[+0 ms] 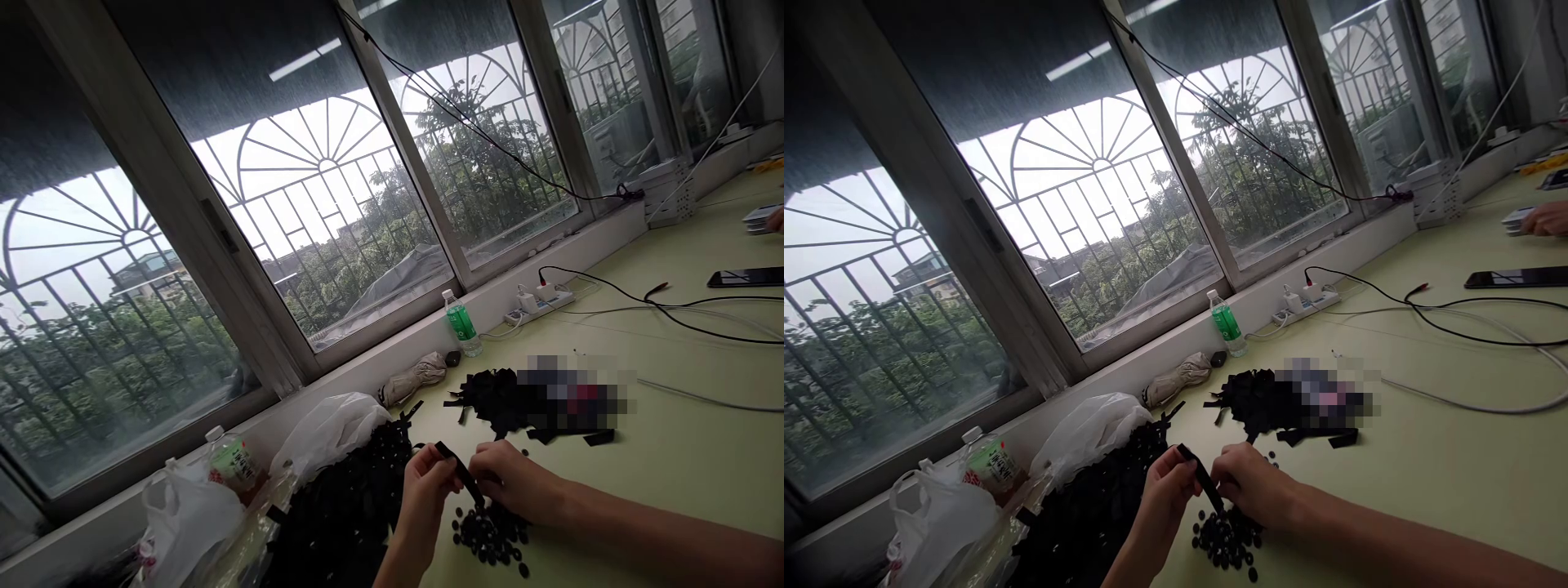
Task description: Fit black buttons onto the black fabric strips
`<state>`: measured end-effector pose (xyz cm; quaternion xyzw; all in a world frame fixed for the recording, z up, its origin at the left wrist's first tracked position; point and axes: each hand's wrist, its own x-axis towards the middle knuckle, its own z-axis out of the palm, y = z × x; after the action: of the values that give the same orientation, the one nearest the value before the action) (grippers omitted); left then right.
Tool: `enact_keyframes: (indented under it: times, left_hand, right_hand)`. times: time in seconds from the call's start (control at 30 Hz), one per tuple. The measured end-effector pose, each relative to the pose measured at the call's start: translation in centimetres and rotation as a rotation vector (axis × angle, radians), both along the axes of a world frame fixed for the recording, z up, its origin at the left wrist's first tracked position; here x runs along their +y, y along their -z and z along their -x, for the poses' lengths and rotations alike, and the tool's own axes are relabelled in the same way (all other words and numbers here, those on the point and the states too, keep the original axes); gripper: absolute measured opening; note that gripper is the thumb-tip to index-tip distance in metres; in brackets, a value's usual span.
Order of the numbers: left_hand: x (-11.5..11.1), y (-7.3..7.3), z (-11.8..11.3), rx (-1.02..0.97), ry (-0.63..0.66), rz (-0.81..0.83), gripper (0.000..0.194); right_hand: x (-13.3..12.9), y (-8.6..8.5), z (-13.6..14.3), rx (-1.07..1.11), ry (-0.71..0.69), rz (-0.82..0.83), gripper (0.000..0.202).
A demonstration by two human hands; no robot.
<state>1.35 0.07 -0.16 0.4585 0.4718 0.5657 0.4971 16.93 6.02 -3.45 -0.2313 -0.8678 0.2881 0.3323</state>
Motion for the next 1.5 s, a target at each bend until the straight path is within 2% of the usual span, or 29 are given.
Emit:
enact_keyframes:
  times: [0.33,0.63,0.9,1.1,1.5]
  left_hand:
    - [0.0,0.0,-0.2,0.055,-0.031,0.02,0.022]
    - [1.1,1.6,0.6,0.11,-0.048,0.059,0.028]
    - [0.8,1.4,0.5,0.131,-0.038,0.032,0.025]
    - [0.7,1.4,0.3,0.147,-0.036,0.031,0.023]
    - [0.5,1.4,0.1,0.179,-0.027,0.049,0.018]
  right_hand:
    - [0.3,0.2,0.1,0.106,0.037,0.114,0.022]
    - [0.0,0.0,0.5,0.209,-0.011,0.306,0.02]
    - [-0.4,-0.7,0.4,0.331,-0.084,0.488,0.017]
    - [-0.2,-0.7,0.4,0.368,-0.078,0.582,0.017]
    - [0.0,-0.1,0.6,0.423,-0.124,0.634,0.014]
